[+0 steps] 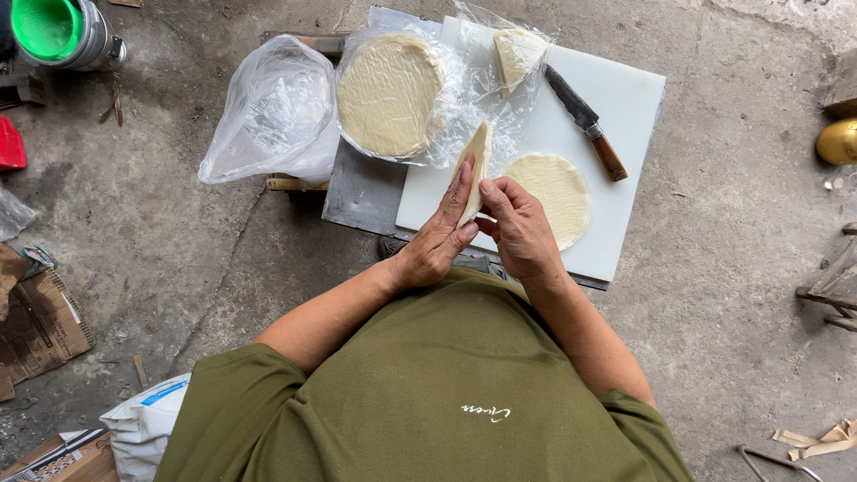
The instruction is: The person separates individual thin, round dough layers from a stack by hand, peeling them apart one by one and checking their edges.
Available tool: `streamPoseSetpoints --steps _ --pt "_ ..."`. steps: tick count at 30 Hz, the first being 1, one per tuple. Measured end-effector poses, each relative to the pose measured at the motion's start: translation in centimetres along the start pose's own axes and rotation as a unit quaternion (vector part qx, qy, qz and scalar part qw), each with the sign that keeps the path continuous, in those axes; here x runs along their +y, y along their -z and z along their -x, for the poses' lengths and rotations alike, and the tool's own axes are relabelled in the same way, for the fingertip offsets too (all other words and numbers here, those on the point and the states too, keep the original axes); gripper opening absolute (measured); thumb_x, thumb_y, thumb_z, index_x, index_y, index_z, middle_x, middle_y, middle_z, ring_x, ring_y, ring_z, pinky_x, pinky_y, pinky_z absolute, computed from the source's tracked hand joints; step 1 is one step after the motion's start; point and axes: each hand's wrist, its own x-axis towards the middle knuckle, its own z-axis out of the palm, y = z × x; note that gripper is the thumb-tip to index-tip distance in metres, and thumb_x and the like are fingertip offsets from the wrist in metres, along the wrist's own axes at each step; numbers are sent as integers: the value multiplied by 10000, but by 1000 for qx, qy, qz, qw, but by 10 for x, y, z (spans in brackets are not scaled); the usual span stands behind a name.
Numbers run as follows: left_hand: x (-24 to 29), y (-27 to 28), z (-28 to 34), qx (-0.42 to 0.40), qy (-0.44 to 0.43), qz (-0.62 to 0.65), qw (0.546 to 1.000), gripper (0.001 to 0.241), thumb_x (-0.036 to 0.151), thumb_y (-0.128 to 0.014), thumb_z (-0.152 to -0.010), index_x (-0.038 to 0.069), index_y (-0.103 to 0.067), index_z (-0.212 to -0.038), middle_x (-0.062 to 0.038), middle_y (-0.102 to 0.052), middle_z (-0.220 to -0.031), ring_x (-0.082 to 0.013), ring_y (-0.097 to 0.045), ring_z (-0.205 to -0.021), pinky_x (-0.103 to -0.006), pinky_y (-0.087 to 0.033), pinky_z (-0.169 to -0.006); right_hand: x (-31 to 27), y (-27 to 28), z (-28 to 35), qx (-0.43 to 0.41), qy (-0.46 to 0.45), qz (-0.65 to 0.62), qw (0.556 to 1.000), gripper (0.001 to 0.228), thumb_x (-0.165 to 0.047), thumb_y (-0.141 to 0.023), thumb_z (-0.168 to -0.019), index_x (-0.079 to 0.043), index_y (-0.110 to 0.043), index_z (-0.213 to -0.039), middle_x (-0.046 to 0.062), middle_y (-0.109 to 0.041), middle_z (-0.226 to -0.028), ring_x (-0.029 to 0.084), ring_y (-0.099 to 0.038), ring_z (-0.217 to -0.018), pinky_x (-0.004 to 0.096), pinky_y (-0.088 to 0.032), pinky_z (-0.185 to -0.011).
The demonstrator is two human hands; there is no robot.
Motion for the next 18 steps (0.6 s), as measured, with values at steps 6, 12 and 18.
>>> streamPoseSetpoints --steps 6,12,18 --pt "-6 4 -5 -5 -6 -10 1000 695 371 -288 -1151 94 27 -1704 -143 34 -1808 -316 2 -1703 -445 -77 -1409 7 7 -5 -16 57 31 998 271 -324 -604 -1108 -63 -667 -1072 -4 -612 -914 75 -549 -842 253 -506 -814" --pt "-34 17 -29 198 181 13 963 818 466 -430 -1080 30 -48 -1658 -231 -128 -1727 -350 -165 -1612 -490 -169 -1326 -14 38 -5 -49 124 -72 989 215 -222 -583 -1109 -36 -622 -1007 65 -703 -1097 123 -676 -995 317 -596 -923" --pt "-46 52 -20 122 234 564 782 790 226 -729 -999 -84 -291 -1579 -276 -444 -1517 -353 -470 -1411 -508 -401 -1206 -10 57 -15 26 121 -212 969 187 -190 -540 -1077 -15 -605 -1062 123 -728 -1092 189 -721 -1035 352 -598 -961"
